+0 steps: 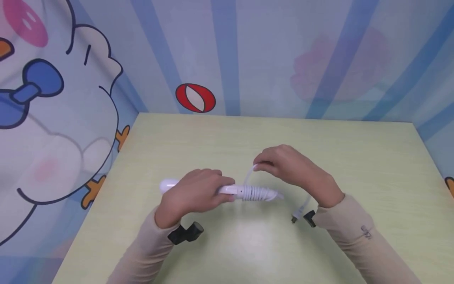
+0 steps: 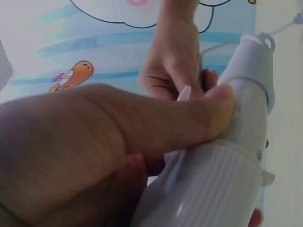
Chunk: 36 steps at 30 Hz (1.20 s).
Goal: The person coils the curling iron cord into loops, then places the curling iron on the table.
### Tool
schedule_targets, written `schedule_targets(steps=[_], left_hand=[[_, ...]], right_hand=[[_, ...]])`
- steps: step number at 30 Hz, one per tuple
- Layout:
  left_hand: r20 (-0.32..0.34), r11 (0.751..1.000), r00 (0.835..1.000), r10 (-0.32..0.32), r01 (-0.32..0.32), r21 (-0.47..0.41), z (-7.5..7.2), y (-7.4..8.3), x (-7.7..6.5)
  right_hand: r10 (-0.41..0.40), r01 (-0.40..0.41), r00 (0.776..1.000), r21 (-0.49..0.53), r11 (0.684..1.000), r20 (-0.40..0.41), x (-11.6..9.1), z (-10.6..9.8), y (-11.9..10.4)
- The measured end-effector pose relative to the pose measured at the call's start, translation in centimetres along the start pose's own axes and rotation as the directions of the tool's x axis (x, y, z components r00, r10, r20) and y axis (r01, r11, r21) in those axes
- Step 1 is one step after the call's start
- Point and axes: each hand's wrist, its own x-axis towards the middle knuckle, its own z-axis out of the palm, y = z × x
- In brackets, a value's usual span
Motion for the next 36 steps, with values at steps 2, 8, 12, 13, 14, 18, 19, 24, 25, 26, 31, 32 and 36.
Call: schedule_targets(steps=[2,8,12,13,14,18,19,24,25,26,31,32,36], left_hand=[[-0.006,0.999,0.999,-0.032,0.032,0.02,0.3,0.0,0.4],[0.003,0.996,0.996,-0.086,0.086,0.032,0.9,-0.3,1.5],[0.004,0.99,0.99,-0.138,0.138,-0.022,1.1,-0.7,2.1],[-0.008,0.988,0.988,-0.152,0.151,-0.037,1.2,-0.9,2.2],[-0.024,0.985,0.986,-0.165,0.163,-0.055,1.3,-1.0,2.4],[-0.117,0.972,0.97,-0.214,0.2,-0.122,1.9,-1.5,3.1],[-0.145,0.968,0.963,-0.227,0.207,-0.139,2.1,-1.6,3.2],[-0.259,0.946,0.923,-0.286,0.227,-0.232,2.7,-2.3,3.7],[-0.272,0.94,0.916,-0.295,0.226,-0.256,2.7,-2.5,3.7],[-0.279,0.933,0.912,-0.302,0.223,-0.282,2.8,-2.6,3.7],[-0.295,0.895,0.899,-0.325,0.191,-0.404,2.4,-3.3,3.7],[-0.293,0.885,0.899,-0.326,0.181,-0.43,2.3,-3.4,3.6],[-0.267,0.847,0.916,-0.298,0.124,-0.517,1.7,-3.7,3.3]], right_hand=[[-0.004,0.003,1.0,-0.023,1.0,-0.012,0.1,0.3,-0.2],[-0.046,0.043,0.998,-0.087,0.995,-0.043,0.5,1.0,-1.0],[-0.057,0.047,0.995,-0.126,0.991,-0.079,0.3,1.4,-1.7],[-0.056,0.043,0.994,-0.132,0.99,-0.094,0.3,1.5,-1.9],[-0.054,0.039,0.992,-0.137,0.99,-0.111,0.2,1.6,-2.0],[-0.035,0.01,0.981,-0.131,0.991,-0.192,0.1,2.3,-2.6],[-0.028,0.001,0.977,-0.127,0.992,-0.213,0.1,2.5,-2.7],[0.052,-0.07,0.969,-0.067,0.995,-0.243,0.1,3.5,-3.1],[0.067,-0.082,0.968,-0.053,0.995,-0.242,0.0,3.8,-3.1],[0.082,-0.094,0.968,-0.037,0.995,-0.237,-0.1,4.0,-3.1],[0.098,-0.093,0.962,0.032,0.995,-0.254,-0.4,4.7,-2.8],[0.095,-0.087,0.962,0.045,0.995,-0.257,-0.4,4.8,-2.7],[0.062,-0.038,0.957,0.09,0.995,-0.283,-0.8,5.0,-2.1]])
